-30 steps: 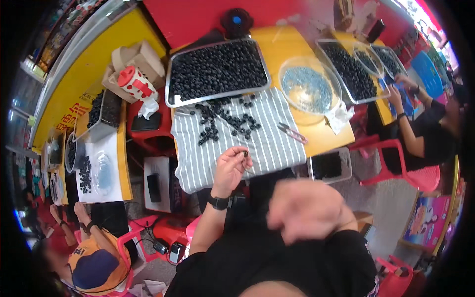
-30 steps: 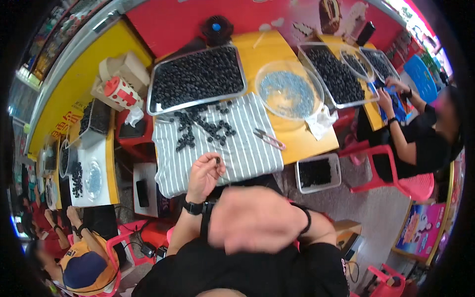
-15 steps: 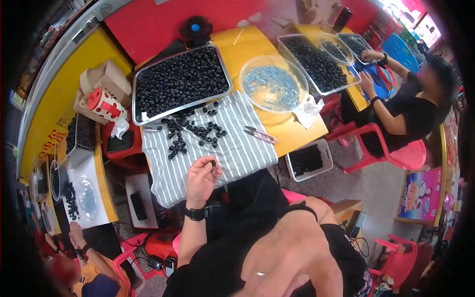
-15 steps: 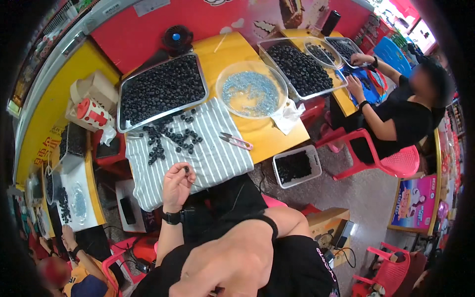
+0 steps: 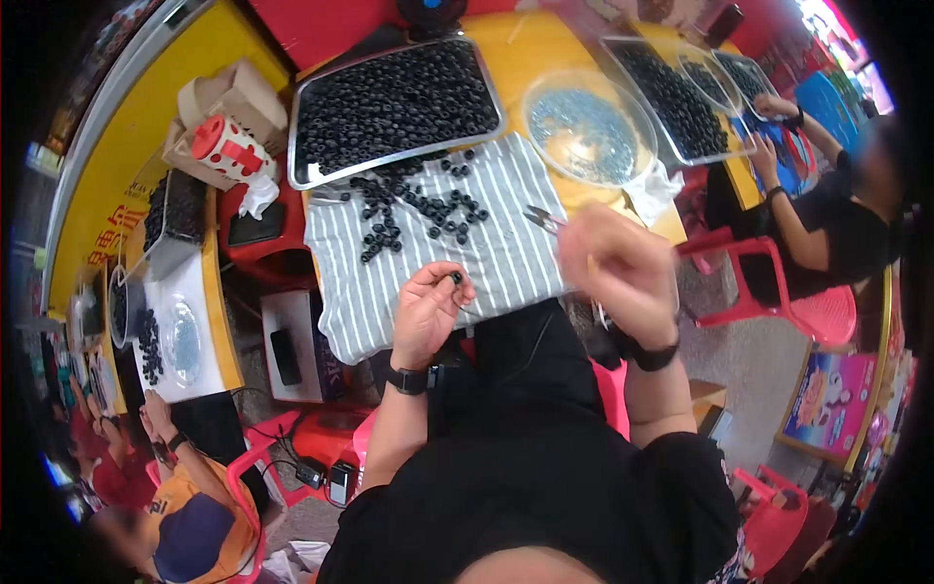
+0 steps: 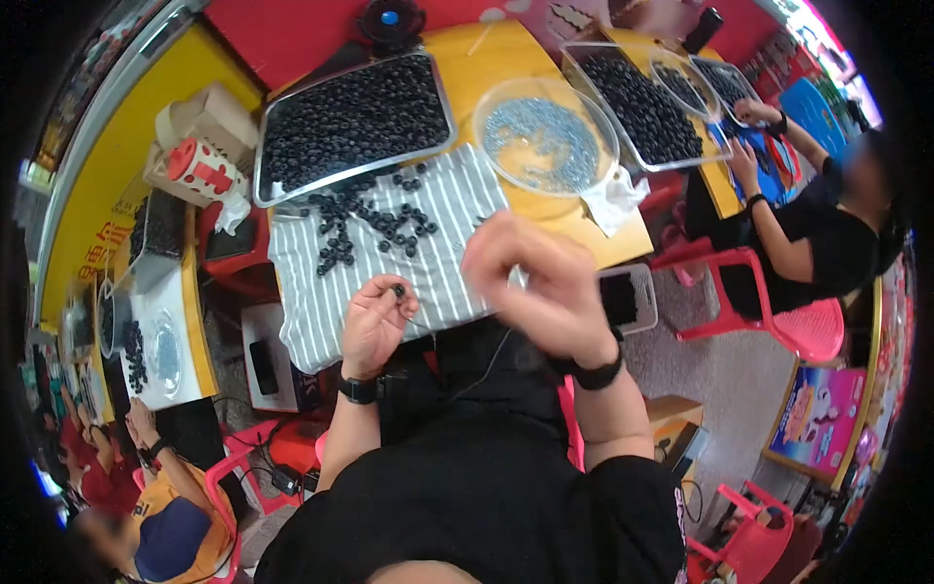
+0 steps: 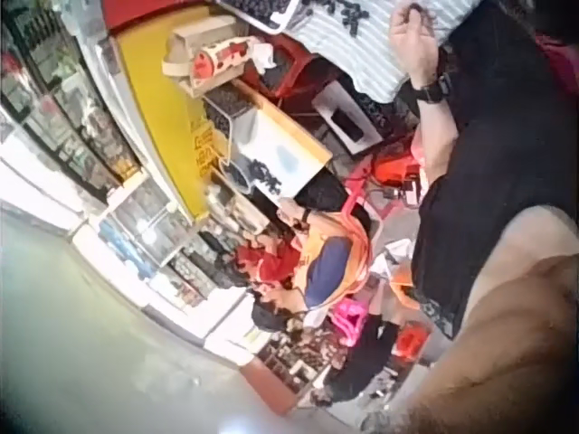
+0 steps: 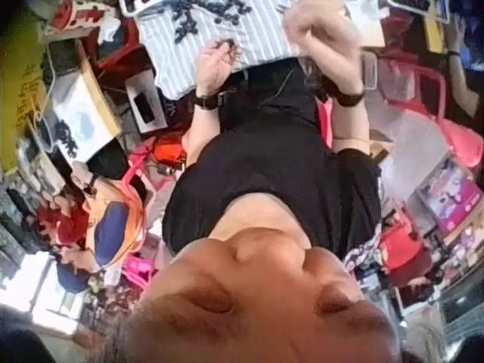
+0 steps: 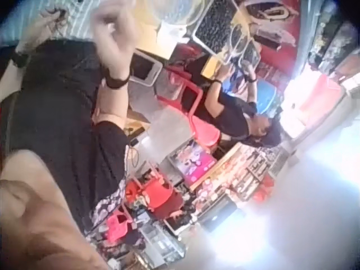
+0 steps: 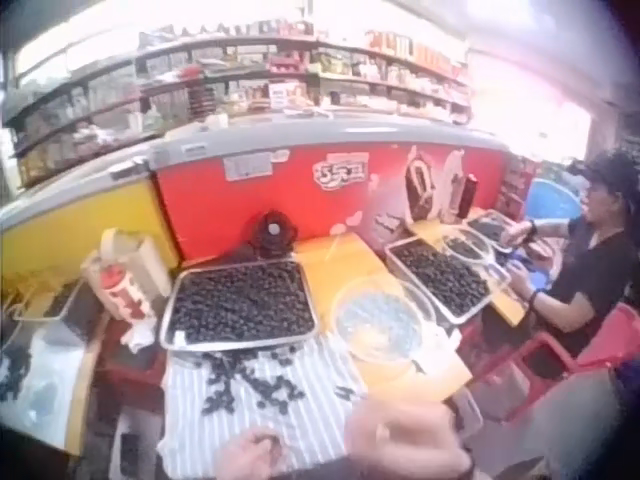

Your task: Sorting small black plastic components from a tray into a container.

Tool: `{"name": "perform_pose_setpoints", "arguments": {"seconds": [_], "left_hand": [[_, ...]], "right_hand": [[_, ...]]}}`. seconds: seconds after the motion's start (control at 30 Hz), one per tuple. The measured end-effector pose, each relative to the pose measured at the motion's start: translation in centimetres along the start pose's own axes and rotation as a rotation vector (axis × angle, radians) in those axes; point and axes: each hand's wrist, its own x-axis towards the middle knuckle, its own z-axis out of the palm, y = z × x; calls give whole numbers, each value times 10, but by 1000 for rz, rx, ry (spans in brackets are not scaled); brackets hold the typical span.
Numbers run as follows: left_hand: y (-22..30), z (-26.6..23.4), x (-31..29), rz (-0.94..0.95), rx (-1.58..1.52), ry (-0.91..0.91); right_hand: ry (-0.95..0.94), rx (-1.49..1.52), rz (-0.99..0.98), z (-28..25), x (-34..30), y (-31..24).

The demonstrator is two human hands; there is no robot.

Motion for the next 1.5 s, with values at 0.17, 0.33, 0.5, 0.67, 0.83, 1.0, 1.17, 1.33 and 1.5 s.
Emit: {"name": "perform_pose_setpoints", "arguments": {"seconds": [0.17, 0.33, 0.5, 0.67, 0.83, 1.0, 1.17, 1.33, 1.5], "left_hand": [[-1, -9, 1, -10, 7, -41], [-1, -12, -1, -30, -18, -28], [-1, -13, -1, -43, -20, -28], [-2, -13, -1, -42, -27, -39], [-5, -14, -3, -11, -26, -60], [-5, -18, -3, -1, 0, -164], [-1, -13, -3, -33, 7, -180], [0, -11, -6, -47, -18, -111], [1, -13, -6, -33, 17, -207]], "right_hand": [[-19, -577, 171, 20, -13, 120], [-117, -822, 72, 35, -14, 140], [-81, -587, 131, 42, -18, 134], [-137, 60, 336, 68, -25, 102], [-133, 103, 280, 86, -29, 104], [-136, 286, 410, 85, -34, 104], [-154, 224, 406, 82, -33, 99], [-130, -246, -44, 89, -38, 102], [-44, 236, 431, 87, -44, 108]]}}
